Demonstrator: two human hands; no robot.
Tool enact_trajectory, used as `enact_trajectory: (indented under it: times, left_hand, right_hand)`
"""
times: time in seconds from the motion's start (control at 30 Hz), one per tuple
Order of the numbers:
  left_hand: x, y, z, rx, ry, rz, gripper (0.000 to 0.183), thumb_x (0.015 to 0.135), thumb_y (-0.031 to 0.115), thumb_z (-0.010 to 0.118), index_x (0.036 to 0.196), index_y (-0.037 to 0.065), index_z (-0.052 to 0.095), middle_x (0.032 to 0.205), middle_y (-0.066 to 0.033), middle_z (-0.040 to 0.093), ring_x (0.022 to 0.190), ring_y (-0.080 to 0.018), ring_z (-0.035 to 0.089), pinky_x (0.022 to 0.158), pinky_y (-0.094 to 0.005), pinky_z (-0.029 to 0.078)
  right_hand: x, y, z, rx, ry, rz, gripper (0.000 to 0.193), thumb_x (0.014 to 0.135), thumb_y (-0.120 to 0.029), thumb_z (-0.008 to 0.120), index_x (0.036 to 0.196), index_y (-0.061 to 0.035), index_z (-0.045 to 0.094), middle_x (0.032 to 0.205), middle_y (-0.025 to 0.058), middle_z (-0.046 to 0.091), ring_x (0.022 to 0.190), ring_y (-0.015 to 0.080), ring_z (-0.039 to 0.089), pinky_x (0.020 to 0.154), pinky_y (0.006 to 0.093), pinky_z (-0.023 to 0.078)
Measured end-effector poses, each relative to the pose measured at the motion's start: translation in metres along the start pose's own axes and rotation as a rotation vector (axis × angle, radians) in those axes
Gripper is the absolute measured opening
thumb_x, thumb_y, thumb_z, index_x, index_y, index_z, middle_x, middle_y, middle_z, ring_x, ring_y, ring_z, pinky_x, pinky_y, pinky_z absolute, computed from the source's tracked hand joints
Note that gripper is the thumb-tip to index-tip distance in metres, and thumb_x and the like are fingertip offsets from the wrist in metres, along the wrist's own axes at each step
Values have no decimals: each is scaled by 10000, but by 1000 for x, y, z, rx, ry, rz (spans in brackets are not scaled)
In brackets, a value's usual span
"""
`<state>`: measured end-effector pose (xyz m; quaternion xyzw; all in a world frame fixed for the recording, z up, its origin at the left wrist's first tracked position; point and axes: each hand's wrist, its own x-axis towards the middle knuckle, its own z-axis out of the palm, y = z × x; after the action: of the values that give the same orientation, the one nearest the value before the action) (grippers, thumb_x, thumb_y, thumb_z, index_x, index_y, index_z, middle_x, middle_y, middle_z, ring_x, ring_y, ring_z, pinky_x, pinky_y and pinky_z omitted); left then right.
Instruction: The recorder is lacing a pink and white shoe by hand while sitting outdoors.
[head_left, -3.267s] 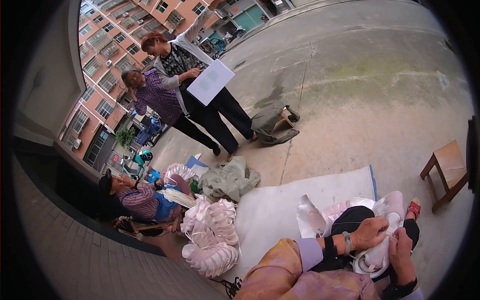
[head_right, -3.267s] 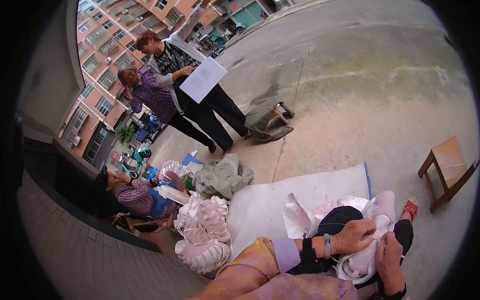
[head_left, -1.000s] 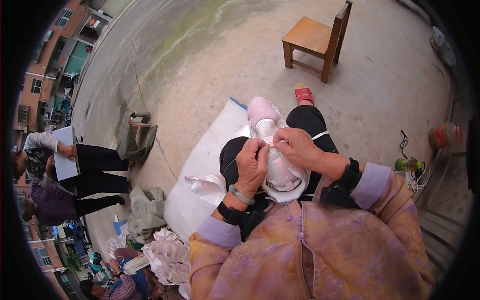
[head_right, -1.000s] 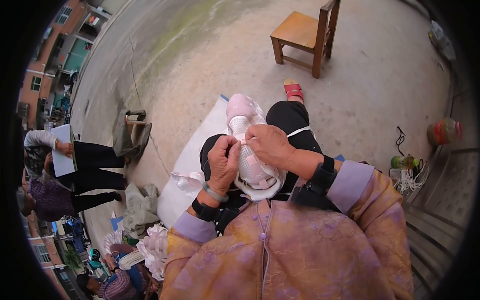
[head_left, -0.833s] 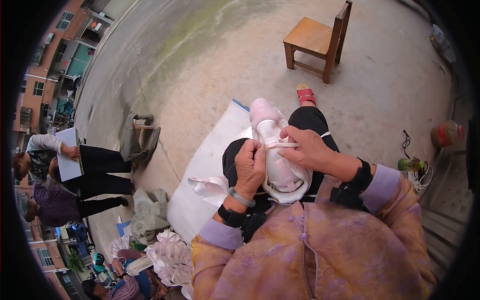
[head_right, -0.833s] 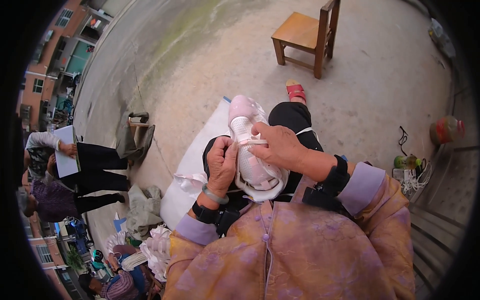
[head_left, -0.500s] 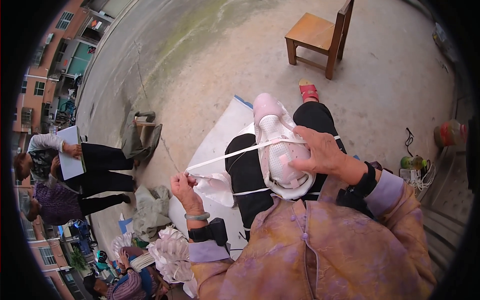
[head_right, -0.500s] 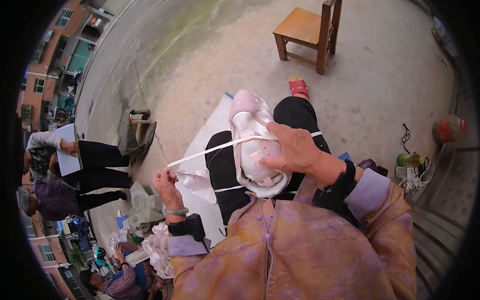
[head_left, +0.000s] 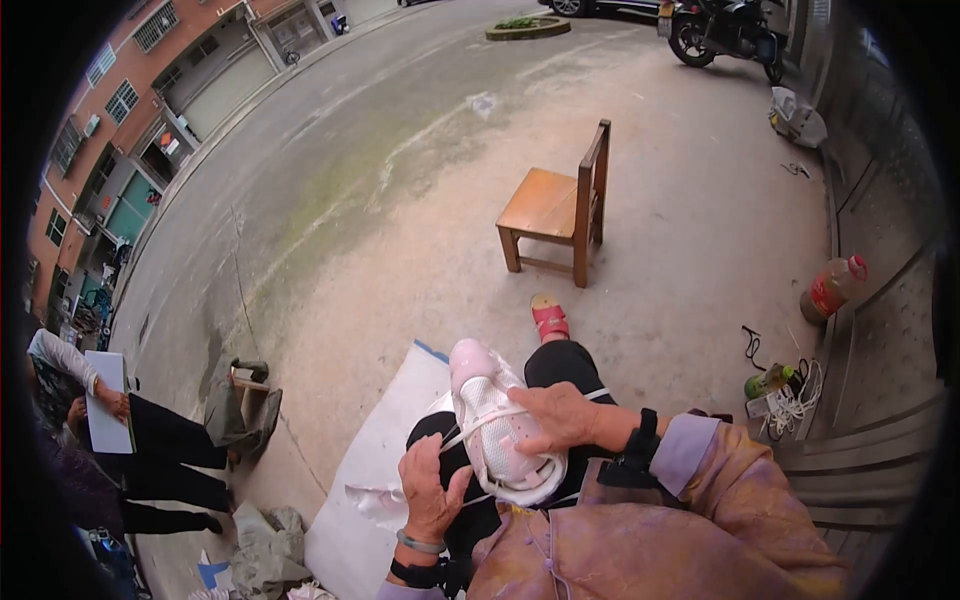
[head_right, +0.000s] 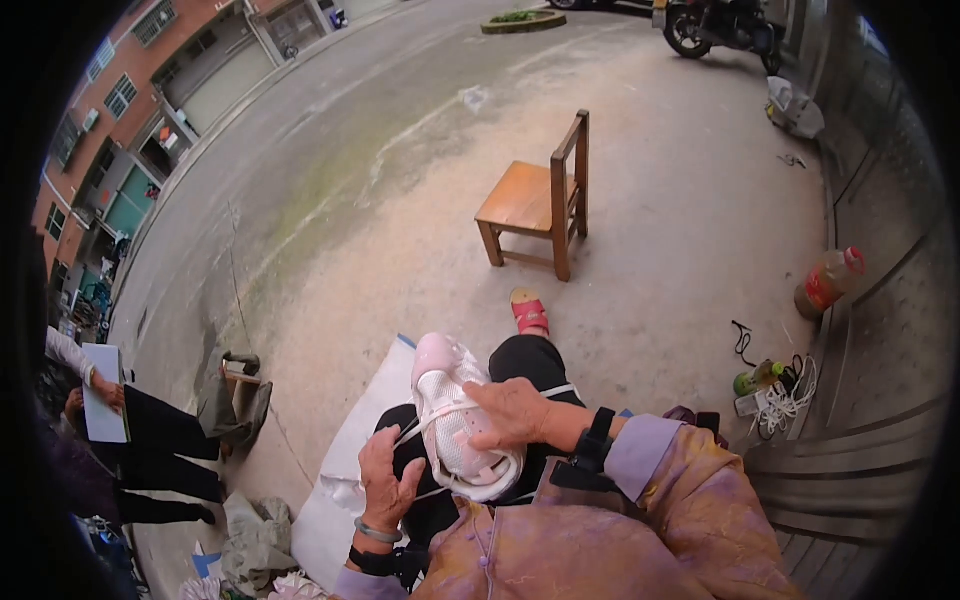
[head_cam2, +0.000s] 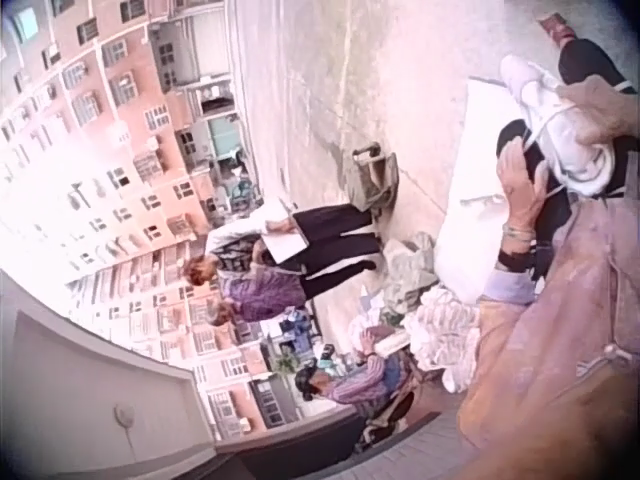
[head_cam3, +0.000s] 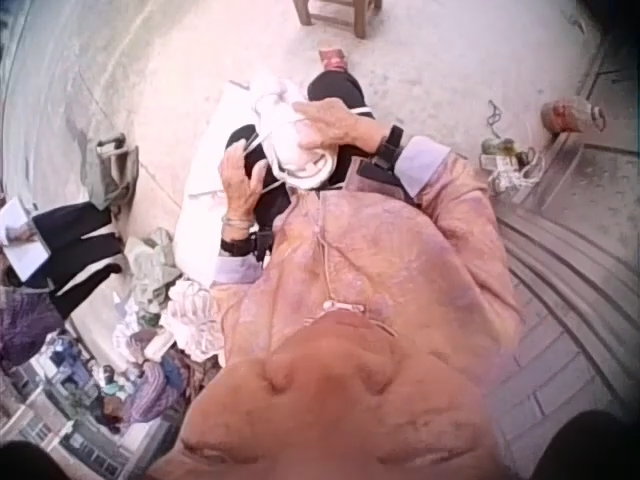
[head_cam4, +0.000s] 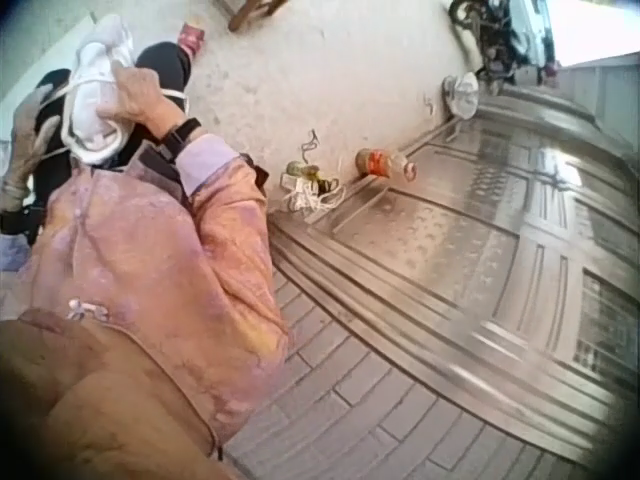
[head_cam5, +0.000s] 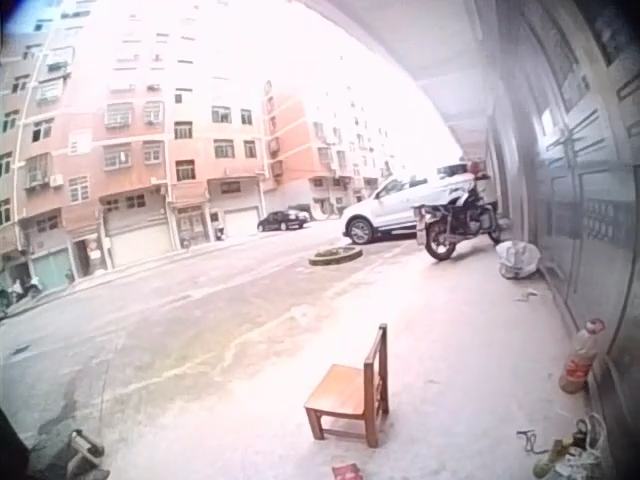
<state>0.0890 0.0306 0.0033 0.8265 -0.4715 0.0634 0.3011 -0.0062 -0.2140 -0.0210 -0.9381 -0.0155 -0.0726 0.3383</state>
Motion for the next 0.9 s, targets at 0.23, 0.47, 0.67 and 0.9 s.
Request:
enact_trajectory:
  times: [0.23, 0.47, 0.67, 0.9]
  left_hand:
    - [10, 13, 27, 29, -170, 173, 464, 807, 252, 587, 1146, -49, 488, 708, -109, 528, 696, -286, 531, 598, -402, 425]
    - [29, 20, 36, 1, -345, 129, 264, 835, 193, 498, 944, -45, 469, 625, -190, 559, 581, -372, 579, 518, -437, 463]
    - [33, 26, 34, 50, -417, 96, 256, 836, 218, 494, 893, -30, 472, 590, -208, 565, 564, -389, 581, 525, -463, 464]
    - [26, 30, 32, 200, -523, -53, 205, 827, 222, 618, 920, 63, 530, 721, -107, 594, 662, -219, 564, 604, -320, 455]
  right_hand:
    - [-2, -16, -12, -95, -165, 88, 671, 716, -499, 572, 1099, 42, 471, 828, 241, 618, 792, 380, 618, 672, 438, 486]
    - [1, -9, -10, -123, -224, 104, 536, 728, -419, 530, 1027, 24, 492, 822, 245, 618, 800, 390, 615, 686, 459, 483]
    - [1, -10, -10, -113, -224, 88, 510, 709, -399, 543, 1008, 14, 509, 831, 252, 616, 814, 401, 610, 706, 468, 479]
    - [-6, -18, -7, -80, -185, 102, 488, 693, -387, 553, 958, 23, 543, 835, 260, 615, 818, 407, 610, 713, 467, 482]
